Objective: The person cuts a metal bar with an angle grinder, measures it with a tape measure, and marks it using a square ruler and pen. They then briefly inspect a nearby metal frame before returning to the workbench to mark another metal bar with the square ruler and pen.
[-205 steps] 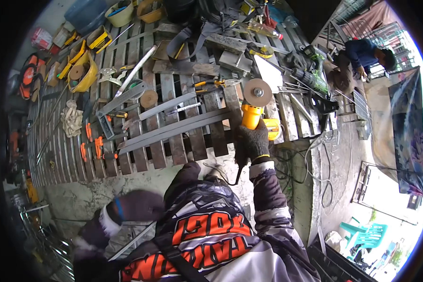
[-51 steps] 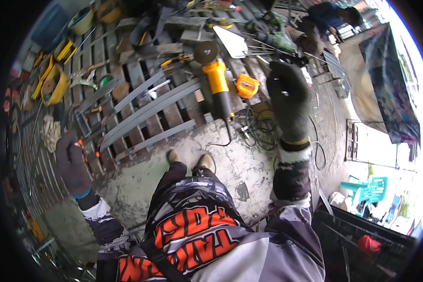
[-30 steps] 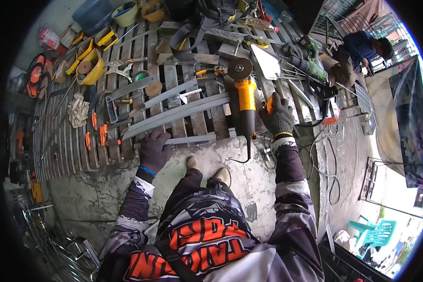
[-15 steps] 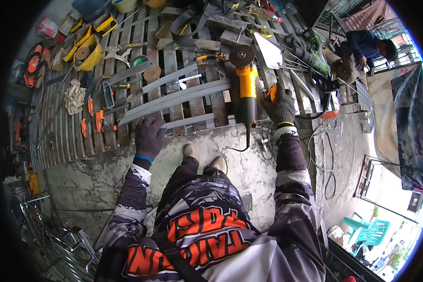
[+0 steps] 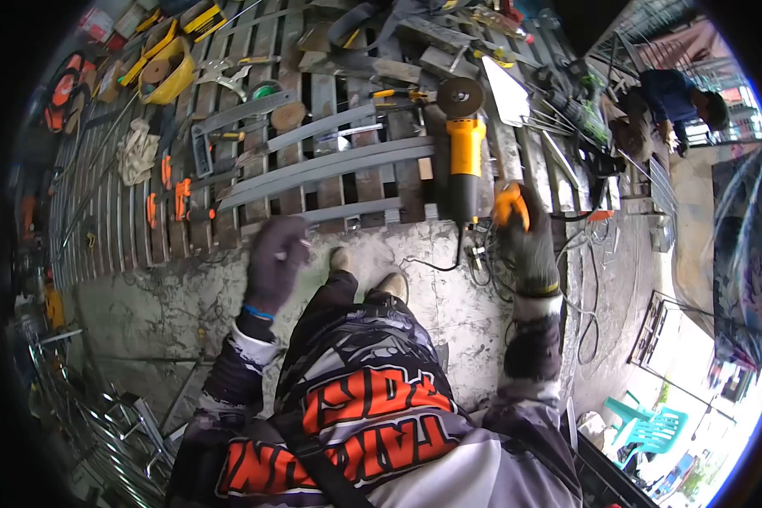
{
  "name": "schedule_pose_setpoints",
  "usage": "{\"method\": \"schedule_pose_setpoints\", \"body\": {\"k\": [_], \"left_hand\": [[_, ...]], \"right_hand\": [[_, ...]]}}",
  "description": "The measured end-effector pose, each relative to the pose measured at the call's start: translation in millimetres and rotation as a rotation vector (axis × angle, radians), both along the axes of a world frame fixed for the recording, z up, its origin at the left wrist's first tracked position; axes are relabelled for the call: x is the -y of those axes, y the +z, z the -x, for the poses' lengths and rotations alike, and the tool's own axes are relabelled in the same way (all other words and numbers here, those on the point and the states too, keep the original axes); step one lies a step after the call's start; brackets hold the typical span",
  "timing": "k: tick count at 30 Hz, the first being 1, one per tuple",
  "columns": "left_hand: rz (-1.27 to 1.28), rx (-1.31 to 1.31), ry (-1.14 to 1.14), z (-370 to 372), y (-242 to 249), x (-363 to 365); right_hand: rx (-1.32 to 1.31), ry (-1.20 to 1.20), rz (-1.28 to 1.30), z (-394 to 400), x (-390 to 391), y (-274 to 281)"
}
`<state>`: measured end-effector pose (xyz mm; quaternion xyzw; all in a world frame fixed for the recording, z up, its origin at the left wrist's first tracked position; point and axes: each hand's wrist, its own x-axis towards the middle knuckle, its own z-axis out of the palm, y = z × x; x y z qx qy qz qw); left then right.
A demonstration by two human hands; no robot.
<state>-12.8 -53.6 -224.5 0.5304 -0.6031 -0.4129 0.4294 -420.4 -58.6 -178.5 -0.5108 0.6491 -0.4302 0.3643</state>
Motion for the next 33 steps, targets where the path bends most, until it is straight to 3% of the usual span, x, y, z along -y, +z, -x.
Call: {"method": "schedule_pose_setpoints", "body": {"k": [1,3,5,6,7,9,13,15,16,17,19,20,23,24,27,28,29,32,33], "left_hand": [[-0.217,-0.132,-0.148,15.1,20.5,-11.4],[-0.429,-0.314,-0.345,46.8,12.5,-30.5],[-0.313,-0.227,-0.375,71.0,14.2,-35.7],[-0.349,-0.174,-0.365,70.7,18.3,-35.3],[-0.387,-0.127,-0.365,67.4,22.9,-34.7],[-0.435,-0.091,-0.365,57.0,26.2,-36.5],[-0.318,-0.142,-0.351,53.8,16.6,-46.6],[-0.362,-0.095,-0.371,40.4,30.4,-37.1],[-0.157,-0.185,-0.348,32.9,19.5,-29.3],[-0.38,-0.339,-0.24,14.3,14.2,-28.8],[-0.31,-0.439,-0.063,-35.6,8.4,-10.3],[-0.24,-0.383,-0.117,-69.8,6.5,3.0],[-0.289,-0.289,0.252,-136.5,-22.2,21.3],[-0.333,-0.32,0.243,-156.5,-35.0,28.0],[-0.499,-0.265,0.263,-163.9,-39.5,36.6],[-0.489,-0.1,0.318,-154.9,-40.6,36.4],[-0.493,-0.106,0.305,-153.3,-44.1,37.3],[-0.389,0.159,0.162,-140.3,-48.0,41.8],[-0.386,0.143,0.132,-136.9,-53.0,41.3]], "right_hand": [[-0.154,0.156,0.033,-23.9,-13.5,8.1],[-0.25,0.521,0.121,-70.3,-35.0,11.4],[-0.111,0.63,-0.064,-106.7,-55.9,1.9],[-0.301,0.679,-0.136,-123.5,-53.8,20.2],[-0.381,0.666,-0.122,-127.9,-56.7,14.0],[-0.303,0.64,-0.071,-130.2,-61.2,3.9],[-0.28,0.76,-0.08,-139.2,-43.5,22.1],[-0.472,0.858,-0.139,-138.5,-29.6,28.7],[-0.437,0.819,-0.069,-133.5,-23.7,25.4],[-0.447,0.83,-0.048,-127.1,-15.3,28.7],[-0.552,0.777,0.114,-105.1,-0.2,22.9],[-0.577,0.78,0.123,-91.1,9.9,17.1],[-0.598,0.76,0.091,-73.1,35.1,12.2],[-0.657,0.788,0.058,-73.7,39.5,16.3],[-0.818,0.831,0.042,-73.7,49.3,14.5],[-0.925,0.85,0.061,-72.4,52.3,12.6],[-0.931,0.842,0.049,-71.9,57.0,11.0],[-0.993,0.859,-0.171,-74.3,71.4,14.0],[-1.003,0.868,-0.176,-68.9,75.0,5.0]]}}
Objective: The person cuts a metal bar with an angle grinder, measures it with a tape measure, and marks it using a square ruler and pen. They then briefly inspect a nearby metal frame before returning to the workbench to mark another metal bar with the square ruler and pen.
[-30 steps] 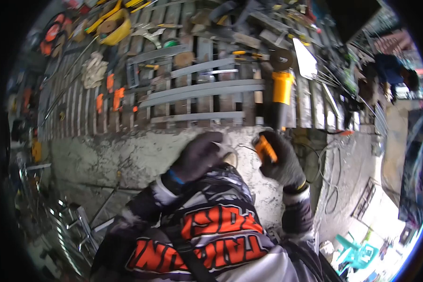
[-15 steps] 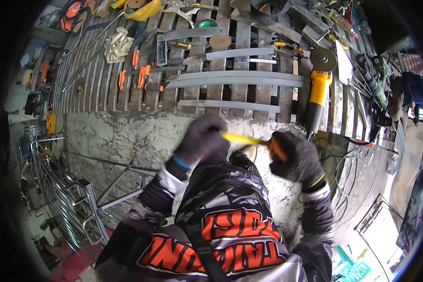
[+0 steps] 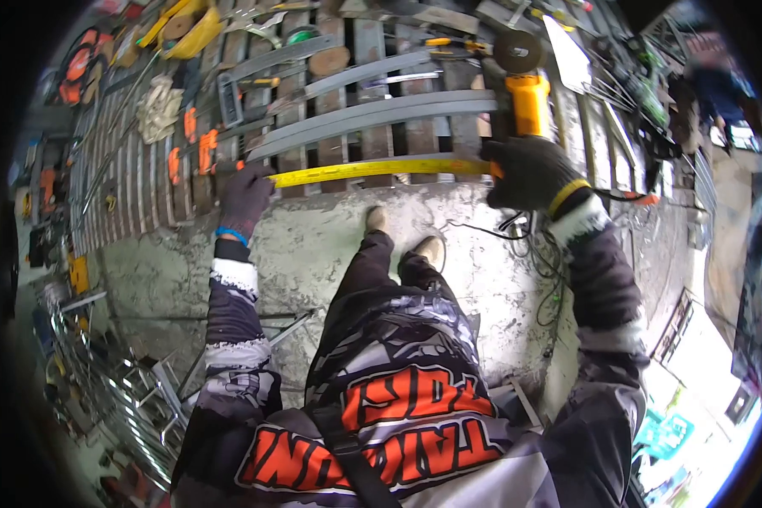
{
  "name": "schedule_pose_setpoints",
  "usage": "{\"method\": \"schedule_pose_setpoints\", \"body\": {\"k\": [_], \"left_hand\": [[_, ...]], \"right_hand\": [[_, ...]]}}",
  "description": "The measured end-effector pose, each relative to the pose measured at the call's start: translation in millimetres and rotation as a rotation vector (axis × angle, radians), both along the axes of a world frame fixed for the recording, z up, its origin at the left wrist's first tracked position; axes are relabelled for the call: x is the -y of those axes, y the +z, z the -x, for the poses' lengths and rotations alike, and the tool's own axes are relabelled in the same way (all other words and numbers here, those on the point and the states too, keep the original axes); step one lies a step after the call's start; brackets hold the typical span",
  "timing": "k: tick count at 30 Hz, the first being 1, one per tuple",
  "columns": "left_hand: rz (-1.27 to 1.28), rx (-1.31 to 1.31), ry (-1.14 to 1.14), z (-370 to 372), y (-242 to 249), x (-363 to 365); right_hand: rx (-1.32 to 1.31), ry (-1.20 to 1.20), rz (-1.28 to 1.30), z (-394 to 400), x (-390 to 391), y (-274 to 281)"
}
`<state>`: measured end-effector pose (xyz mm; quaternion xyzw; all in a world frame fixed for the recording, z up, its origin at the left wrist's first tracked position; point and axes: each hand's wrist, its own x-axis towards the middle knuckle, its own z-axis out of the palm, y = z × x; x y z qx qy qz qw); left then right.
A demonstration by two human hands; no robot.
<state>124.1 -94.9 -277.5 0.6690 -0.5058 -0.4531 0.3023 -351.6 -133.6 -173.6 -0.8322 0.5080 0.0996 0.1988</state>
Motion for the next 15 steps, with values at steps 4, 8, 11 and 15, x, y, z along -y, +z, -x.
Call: {"method": "schedule_pose_setpoints", "body": {"k": [4,8,11,15], "left_hand": [[0.03,-0.021,0.026,-8.6,-19.1,5.1],[-0.072,-0.009,0.039,0.8,-4.1,4.4],[-0.121,-0.034,0.084,-11.8,-12.5,9.1],[-0.033,-0.039,0.137,-21.3,-19.2,10.6]], "right_hand": [[-0.156,0.039,-0.027,-16.3,8.2,-10.1],[-0.149,0.033,-0.136,-36.8,10.5,-7.5],[-0.082,0.033,-0.098,-47.2,6.0,-18.3],[-0.114,-0.004,-0.164,-59.1,7.5,-18.6]]}}
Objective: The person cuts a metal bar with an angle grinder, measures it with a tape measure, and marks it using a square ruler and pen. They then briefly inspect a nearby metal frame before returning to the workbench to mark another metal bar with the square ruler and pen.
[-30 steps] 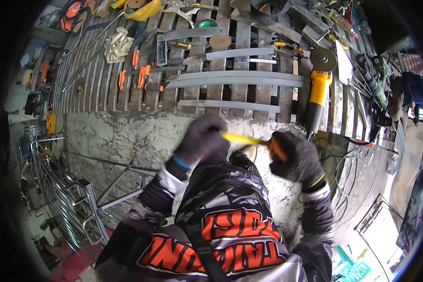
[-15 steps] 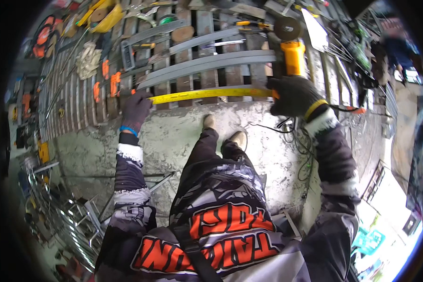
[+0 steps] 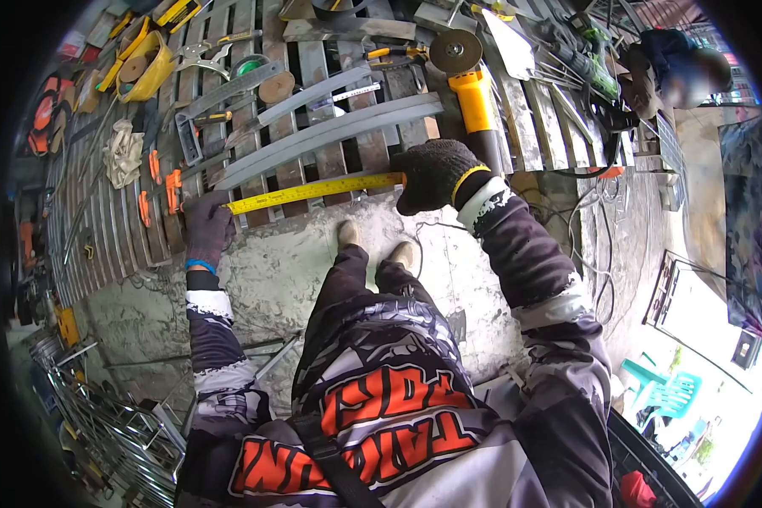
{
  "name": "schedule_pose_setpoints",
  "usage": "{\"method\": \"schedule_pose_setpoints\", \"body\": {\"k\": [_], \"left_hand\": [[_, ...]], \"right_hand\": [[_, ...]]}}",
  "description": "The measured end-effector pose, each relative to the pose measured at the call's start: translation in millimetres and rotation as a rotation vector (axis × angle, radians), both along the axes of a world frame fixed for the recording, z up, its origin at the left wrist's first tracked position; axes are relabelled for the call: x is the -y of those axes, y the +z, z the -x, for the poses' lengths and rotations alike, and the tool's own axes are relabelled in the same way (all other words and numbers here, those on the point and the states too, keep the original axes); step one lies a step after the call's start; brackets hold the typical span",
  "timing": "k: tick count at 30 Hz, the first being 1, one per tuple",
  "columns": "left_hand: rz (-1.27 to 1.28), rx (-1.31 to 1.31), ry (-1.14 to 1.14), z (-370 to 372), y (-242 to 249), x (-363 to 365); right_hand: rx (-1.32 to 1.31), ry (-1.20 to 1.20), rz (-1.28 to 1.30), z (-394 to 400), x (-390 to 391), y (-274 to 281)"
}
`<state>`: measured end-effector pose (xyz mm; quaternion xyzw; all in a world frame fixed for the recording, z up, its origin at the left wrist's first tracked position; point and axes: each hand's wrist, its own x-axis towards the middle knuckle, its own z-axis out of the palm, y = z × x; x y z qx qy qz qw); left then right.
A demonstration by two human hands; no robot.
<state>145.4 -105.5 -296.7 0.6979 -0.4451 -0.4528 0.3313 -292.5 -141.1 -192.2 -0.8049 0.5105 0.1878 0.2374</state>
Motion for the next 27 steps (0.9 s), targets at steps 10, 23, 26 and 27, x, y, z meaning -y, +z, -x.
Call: {"method": "schedule_pose_setpoints", "body": {"k": [10,23,26,27], "left_hand": [[0.039,0.163,-0.127,8.3,8.3,2.4],[0.105,0.344,-0.171,15.8,16.2,-0.7],[0.14,0.339,-0.152,18.0,12.2,-2.5],[0.159,0.352,-0.153,19.5,11.3,-2.5]], "right_hand": [[0.07,0.04,0.047,25.6,10.2,-7.8],[0.115,0.006,0.094,33.8,8.4,-19.7],[0.16,0.011,0.112,34.9,6.7,-19.9],[0.187,0.015,0.122,34.5,6.0,-18.5]]}}
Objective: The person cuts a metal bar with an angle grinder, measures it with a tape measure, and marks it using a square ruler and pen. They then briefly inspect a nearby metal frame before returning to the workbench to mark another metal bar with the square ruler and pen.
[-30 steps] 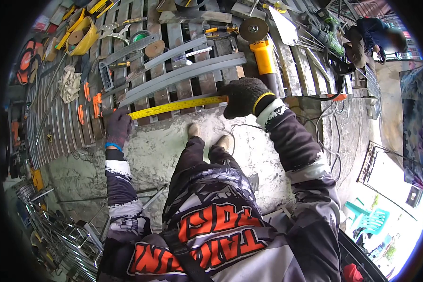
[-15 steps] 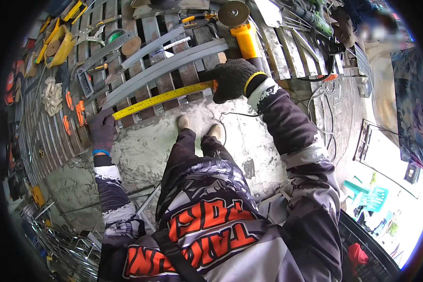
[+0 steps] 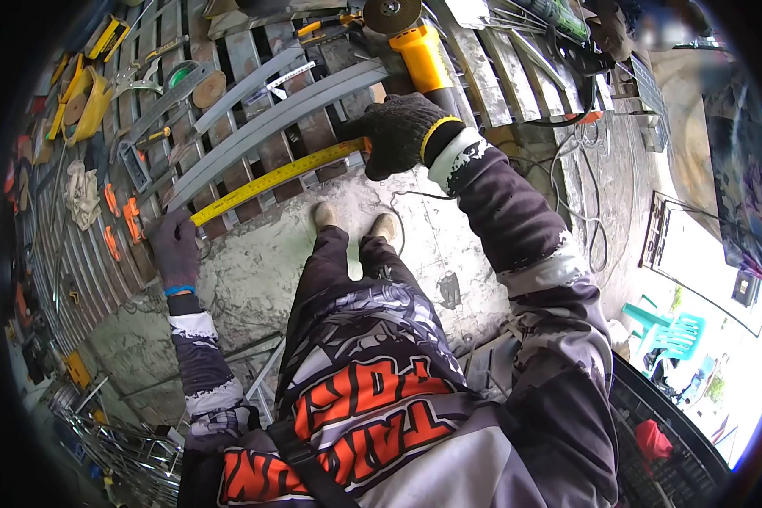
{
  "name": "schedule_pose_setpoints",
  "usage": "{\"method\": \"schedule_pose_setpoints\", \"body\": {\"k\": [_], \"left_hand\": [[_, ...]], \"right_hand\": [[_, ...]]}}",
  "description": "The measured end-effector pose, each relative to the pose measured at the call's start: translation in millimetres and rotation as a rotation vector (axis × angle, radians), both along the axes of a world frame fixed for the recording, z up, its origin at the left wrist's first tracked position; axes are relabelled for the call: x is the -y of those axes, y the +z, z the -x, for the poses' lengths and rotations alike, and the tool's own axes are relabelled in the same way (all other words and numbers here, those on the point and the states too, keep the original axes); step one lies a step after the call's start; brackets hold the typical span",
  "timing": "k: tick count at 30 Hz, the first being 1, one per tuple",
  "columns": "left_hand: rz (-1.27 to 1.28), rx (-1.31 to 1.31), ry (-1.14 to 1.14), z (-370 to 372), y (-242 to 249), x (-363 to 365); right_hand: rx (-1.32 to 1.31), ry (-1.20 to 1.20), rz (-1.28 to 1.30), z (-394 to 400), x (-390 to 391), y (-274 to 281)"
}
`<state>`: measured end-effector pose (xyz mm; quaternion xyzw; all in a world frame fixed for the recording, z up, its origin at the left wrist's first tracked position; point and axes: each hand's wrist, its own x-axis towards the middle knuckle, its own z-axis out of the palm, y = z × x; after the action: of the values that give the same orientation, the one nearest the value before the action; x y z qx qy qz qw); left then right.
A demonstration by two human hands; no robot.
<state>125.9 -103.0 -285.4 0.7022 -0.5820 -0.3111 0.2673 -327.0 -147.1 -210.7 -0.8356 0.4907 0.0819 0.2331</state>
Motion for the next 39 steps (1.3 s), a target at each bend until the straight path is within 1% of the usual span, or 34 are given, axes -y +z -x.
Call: {"method": "schedule_pose_setpoints", "body": {"k": [1,3,4,6,7,9,12,13,15,16,18,19,21,24,28,30,31,32,34,36,37,38,39], "left_hand": [[-0.001,-0.001,-0.004,0.4,-1.7,0.2],[0.367,0.363,-0.173,1.8,-2.9,0.0],[0.365,0.363,-0.174,3.5,-2.1,-0.1],[0.425,0.525,-0.205,8.9,4.3,-0.2],[0.423,0.527,-0.207,13.4,9.6,0.2],[0.457,0.612,-0.232,24.9,21.3,0.3],[0.392,0.673,-0.238,41.5,29.0,2.8],[0.391,0.676,-0.239,50.1,30.3,3.7],[0.408,0.675,-0.337,73.0,30.6,7.9],[0.408,0.677,-0.336,86.1,29.0,10.6],[0.42,0.582,-0.469,109.3,22.8,18.0],[0.419,0.582,-0.468,115.4,17.5,21.7],[0.378,0.445,-0.497,122.6,7.0,25.5],[0.376,0.392,-0.495,121.0,5.0,26.3],[0.34,0.439,-0.481,137.5,12.6,24.0],[0.361,0.497,-0.504,159.3,16.6,23.1],[0.437,0.509,-0.518,170.1,19.0,23.9],[0.434,0.509,-0.515,181.7,20.8,24.1],[0.388,0.38,-0.554,201.7,22.8,26.4],[0.41,0.35,-0.557,208.6,15.9,30.8],[0.402,0.304,-0.539,209.7,13.0,31.9],[0.393,0.26,-0.52,209.0,11.4,32.3],[0.392,0.266,-0.518,208.4,13.1,31.8]], "right_hand": [[-0.001,-0.004,-0.001,-0.6,-0.2,0.4],[-0.005,-0.027,-0.028,-2.0,-1.0,0.0],[-0.005,-0.027,-0.03,-1.6,-2.0,-0.5],[-0.007,-0.029,-0.018,-2.1,-4.0,-1.6],[-0.006,-0.03,-0.019,-2.7,-4.6,-1.5],[-0.02,-0.053,-0.03,-3.6,-5.9,-0.2],[0.028,-0.07,-0.033,-0.3,-6.4,-7.7],[0.031,-0.071,-0.034,-3.6,-5.7,-3.7],[-0.084,-0.08,-0.054,-10.1,-2.7,5.4],[-0.082,-0.079,-0.054,-8.7,-2.9,2.3],[-0.002,-0.078,-0.009,-4.1,-3.3,-5.6],[-0.002,-0.077,-0.009,-4.3,-3.1,-5.0],[-0.008,-0.071,-0.029,-4.7,-2.6,-3.1],[-0.001,-0.078,-0.008,-4.1,-3.3,-4.7],[0.002,-0.098,0.003,-6.6,-4.2,1.6],[-0.029,-0.078,0.001,-8.9,-3.3,4.4],[-0.028,-0.075,-0.001,-9.6,-3.6,2.7],[-0.035,-0.068,0.028,-9.6,-4.4,-0.1],[-0.041,-0.055,0.059,-9.3,-4.5,-3.8],[0.009,-0.052,0.058,-7.5,-5.6,-5.7],[0.037,-0.032,0.129,-7.2,-7.7,-6.9],[0.041,-0.028,0.13,-5.5,-9.5,-6.0],[0.063,-0.077,0.111,-7.0,-12.2,0.5]]}}
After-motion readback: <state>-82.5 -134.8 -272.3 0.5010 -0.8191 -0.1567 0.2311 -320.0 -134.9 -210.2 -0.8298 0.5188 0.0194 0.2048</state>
